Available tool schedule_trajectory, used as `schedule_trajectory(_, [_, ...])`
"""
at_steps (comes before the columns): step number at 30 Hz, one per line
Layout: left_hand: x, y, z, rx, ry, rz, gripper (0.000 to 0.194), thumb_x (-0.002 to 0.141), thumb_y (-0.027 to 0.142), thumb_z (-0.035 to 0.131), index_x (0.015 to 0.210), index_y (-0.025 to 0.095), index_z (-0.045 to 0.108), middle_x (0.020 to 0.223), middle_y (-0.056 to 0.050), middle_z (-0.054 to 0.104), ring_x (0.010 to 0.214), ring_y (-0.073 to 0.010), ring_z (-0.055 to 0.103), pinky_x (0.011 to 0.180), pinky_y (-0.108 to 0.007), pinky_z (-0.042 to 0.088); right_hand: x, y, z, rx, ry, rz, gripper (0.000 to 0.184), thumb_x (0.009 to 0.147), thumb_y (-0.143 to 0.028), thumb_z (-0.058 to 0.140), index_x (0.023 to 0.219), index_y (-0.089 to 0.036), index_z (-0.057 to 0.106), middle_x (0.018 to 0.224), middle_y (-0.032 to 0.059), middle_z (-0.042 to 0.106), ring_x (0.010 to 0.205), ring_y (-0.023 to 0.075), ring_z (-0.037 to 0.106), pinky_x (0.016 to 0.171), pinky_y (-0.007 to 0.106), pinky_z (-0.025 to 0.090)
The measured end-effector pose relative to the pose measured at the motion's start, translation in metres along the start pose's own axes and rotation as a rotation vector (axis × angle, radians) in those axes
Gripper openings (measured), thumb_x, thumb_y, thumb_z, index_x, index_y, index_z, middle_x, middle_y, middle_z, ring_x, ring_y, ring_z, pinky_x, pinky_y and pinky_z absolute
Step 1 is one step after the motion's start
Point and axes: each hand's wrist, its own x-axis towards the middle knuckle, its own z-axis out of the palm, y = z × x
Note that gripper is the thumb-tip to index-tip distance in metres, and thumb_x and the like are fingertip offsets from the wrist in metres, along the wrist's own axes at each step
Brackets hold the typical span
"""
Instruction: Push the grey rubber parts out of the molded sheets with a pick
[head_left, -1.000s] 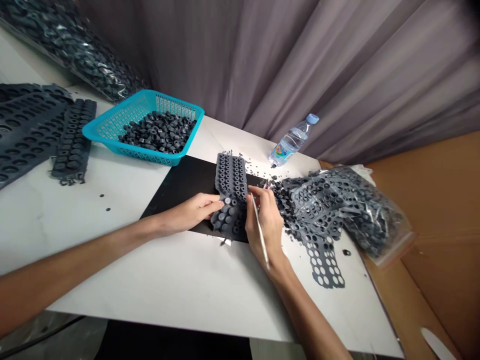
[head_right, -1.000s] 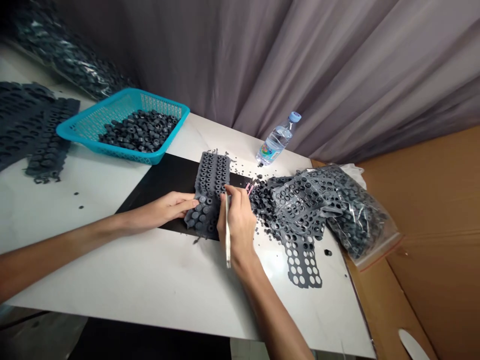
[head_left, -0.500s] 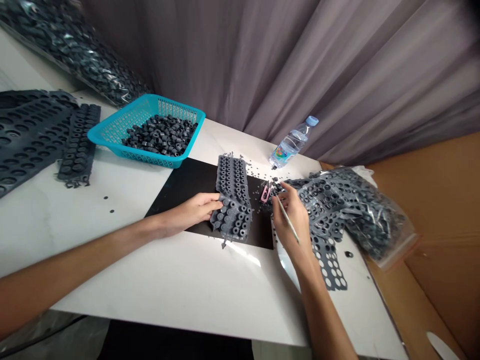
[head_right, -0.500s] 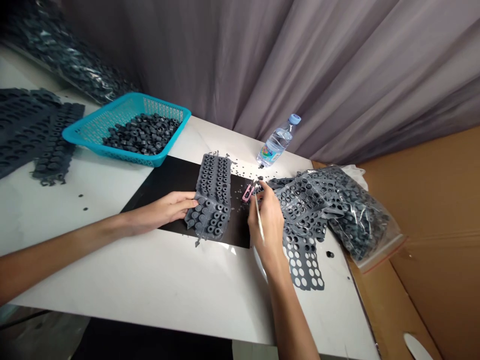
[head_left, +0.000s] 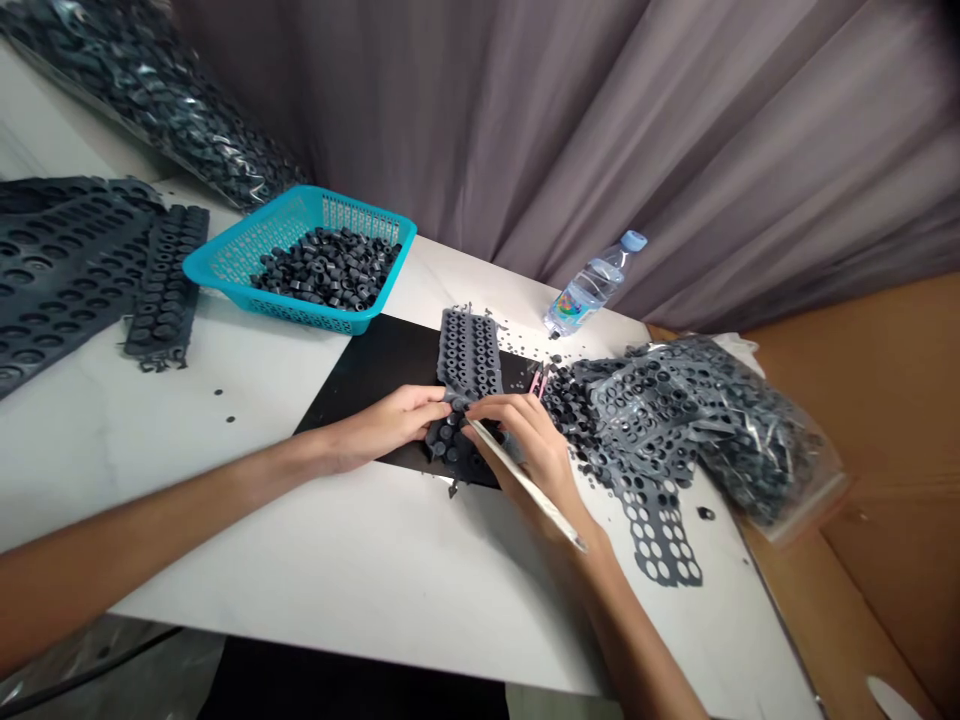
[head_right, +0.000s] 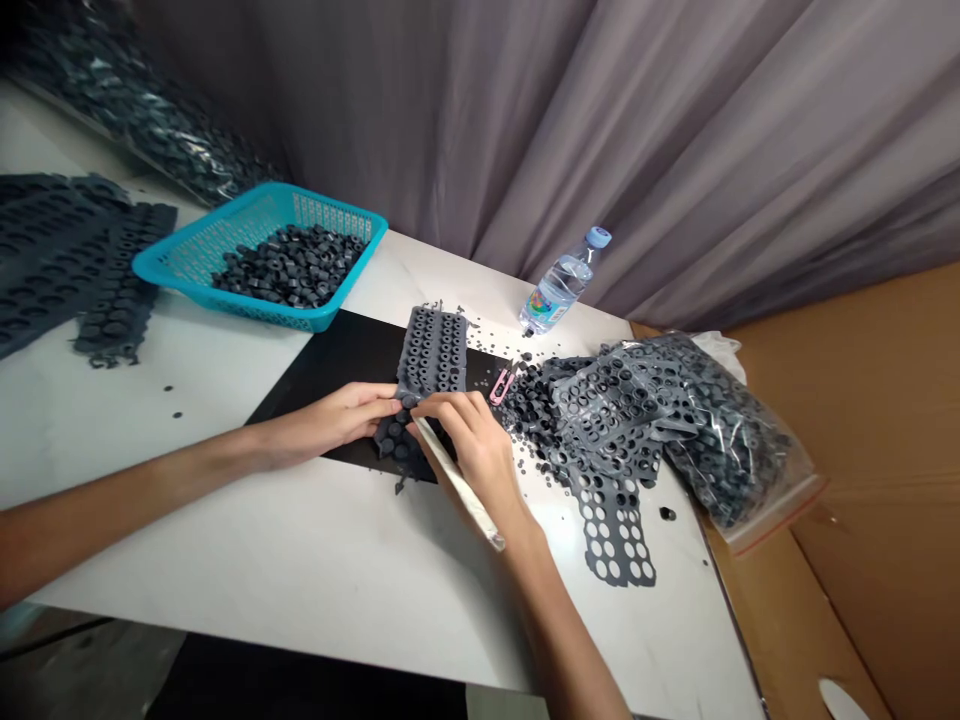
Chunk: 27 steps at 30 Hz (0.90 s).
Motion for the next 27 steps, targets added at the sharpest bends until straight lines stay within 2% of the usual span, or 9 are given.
schedule_trajectory(5, [0.001, -0.004, -0.002, 0.024, 0.010, 0.030, 0.025, 0.095, 0.039, 0.064, 0.103, 0.016, 0.068, 0.087, -0.004, 0.066, 0.091, -0.0222, 0.063, 0.086, -0.037, 0.051, 0.000, 0.005, 0.001, -0.023, -0.075, -0.045, 0.013, 0.102, -0.031, 0.063, 0.113, -0.027, 0.067, 0.121, 0.0064, 0.071, 0.108, 0.0233, 0.065, 0.099, 0.040, 0.052])
schedule_trajectory(19, [0.001, -0.005, -0.003, 0.084, 0.007, 0.056, 0.029, 0.094, 0.043, 0.063, 0.100, 0.015, 0.069, 0.086, -0.005, 0.066, 0.088, -0.0222, 0.063, 0.079, -0.035, 0.052, 0.000, 0.006, 0.004, -0.109, -0.065, -0.010, 0.016, 0.104, -0.034, 0.058, 0.116, -0.026, 0.066, 0.116, 0.0064, 0.071, 0.106, 0.0242, 0.063, 0.094, 0.039, 0.053])
schedule_trajectory(24, [0.001, -0.006, -0.003, 0.104, 0.003, 0.057, 0.032, 0.095, 0.044, 0.062, 0.104, 0.015, 0.068, 0.087, -0.004, 0.066, 0.088, -0.0218, 0.063, 0.079, -0.035, 0.051, -0.002, 0.005, 0.011, -0.249, -0.051, 0.024, 0.028, 0.106, -0.037, 0.055, 0.130, -0.027, 0.063, 0.121, 0.0087, 0.068, 0.109, 0.0261, 0.060, 0.088, 0.040, 0.056])
schedule_trajectory(27, [0.001, -0.007, -0.003, 0.118, -0.003, 0.059, 0.032, 0.096, 0.046, 0.061, 0.103, 0.015, 0.067, 0.086, -0.004, 0.064, 0.089, -0.0220, 0.062, 0.079, -0.035, 0.051, -0.003, 0.006, 0.016, -0.349, -0.044, 0.017, 0.029, 0.107, -0.036, 0.051, 0.132, -0.027, 0.064, 0.119, 0.0102, 0.067, 0.107, 0.0272, 0.058, 0.081, 0.040, 0.058])
